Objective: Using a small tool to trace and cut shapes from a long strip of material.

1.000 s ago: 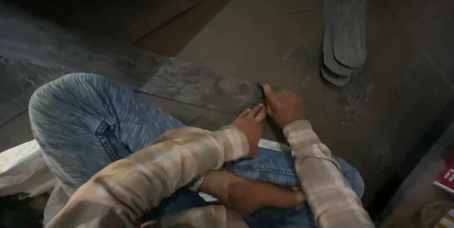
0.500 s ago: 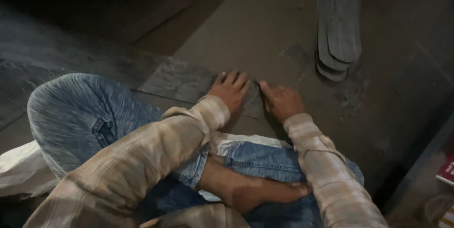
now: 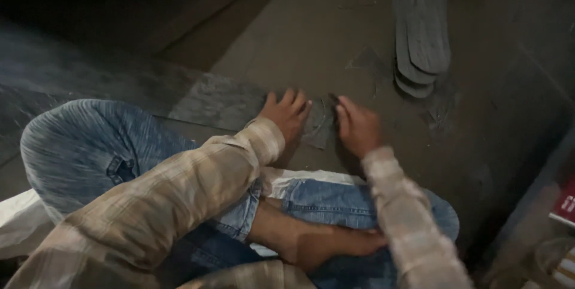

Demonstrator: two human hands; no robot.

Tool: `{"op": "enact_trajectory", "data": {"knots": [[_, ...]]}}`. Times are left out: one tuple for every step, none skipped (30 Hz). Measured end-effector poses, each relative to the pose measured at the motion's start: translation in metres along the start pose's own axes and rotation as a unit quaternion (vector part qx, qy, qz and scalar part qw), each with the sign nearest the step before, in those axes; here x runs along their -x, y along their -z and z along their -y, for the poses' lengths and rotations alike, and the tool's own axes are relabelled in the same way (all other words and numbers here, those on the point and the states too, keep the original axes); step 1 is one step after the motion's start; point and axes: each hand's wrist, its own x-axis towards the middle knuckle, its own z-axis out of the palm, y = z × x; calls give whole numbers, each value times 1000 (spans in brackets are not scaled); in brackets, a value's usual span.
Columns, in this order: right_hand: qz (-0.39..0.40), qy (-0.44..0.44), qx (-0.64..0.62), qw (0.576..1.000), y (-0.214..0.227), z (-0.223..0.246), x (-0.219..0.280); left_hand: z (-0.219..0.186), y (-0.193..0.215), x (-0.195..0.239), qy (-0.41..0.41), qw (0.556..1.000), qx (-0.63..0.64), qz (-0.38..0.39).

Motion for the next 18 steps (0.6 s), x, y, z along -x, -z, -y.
{"op": "enact_trajectory", "data": {"knots": [[-34,-69,-113,991,2,8,3,0,-9,-1,4,999,-10,-35],[-33,-70,-113,991,-2,9,5,1,9,-1,4,999,-9,-35],[-28,-149,-281,948,-7,11,7,1,27,-2,-3,1000,-5,20],[-26,-224,-441,869,-11,13,9,3,46,-3,-12,997,-4,75],[-28,-226,-442,868,-22,-10,16,7,49,-2,-15,997,-6,76],[-67,-220,-394,890,-33,-33,22,11,52,-2,-29,997,12,76],[-104,-212,-344,909,-44,-55,29,14,56,-2,-43,996,29,76],[-104,-210,-343,909,-26,-56,26,16,59,-2,-42,996,29,74],[-209,-186,-209,937,-8,-56,24,18,64,-2,-50,995,22,87],[-308,-155,-66,936,12,-58,22,19,68,-3,-59,993,15,96],[-310,-153,-62,936,19,-49,22,19,73,0,-60,994,16,92],[-257,-208,-130,935,26,-41,23,19,78,2,-62,994,19,91],[-200,-258,-198,924,33,-34,24,19,83,3,-64,994,23,89],[-202,-260,-196,924,24,-25,27,20,84,1,-67,994,23,87],[-158,-283,-258,910,14,-16,30,21,85,-2,-72,993,17,97],[-113,-302,-321,890,4,-6,31,24,86,-3,-76,991,10,107],[-115,-303,-321,890,-4,-3,30,30,85,-6,-78,991,9,106],[-133,-234,-273,924,-14,0,30,35,82,-5,-100,991,12,86]]}}
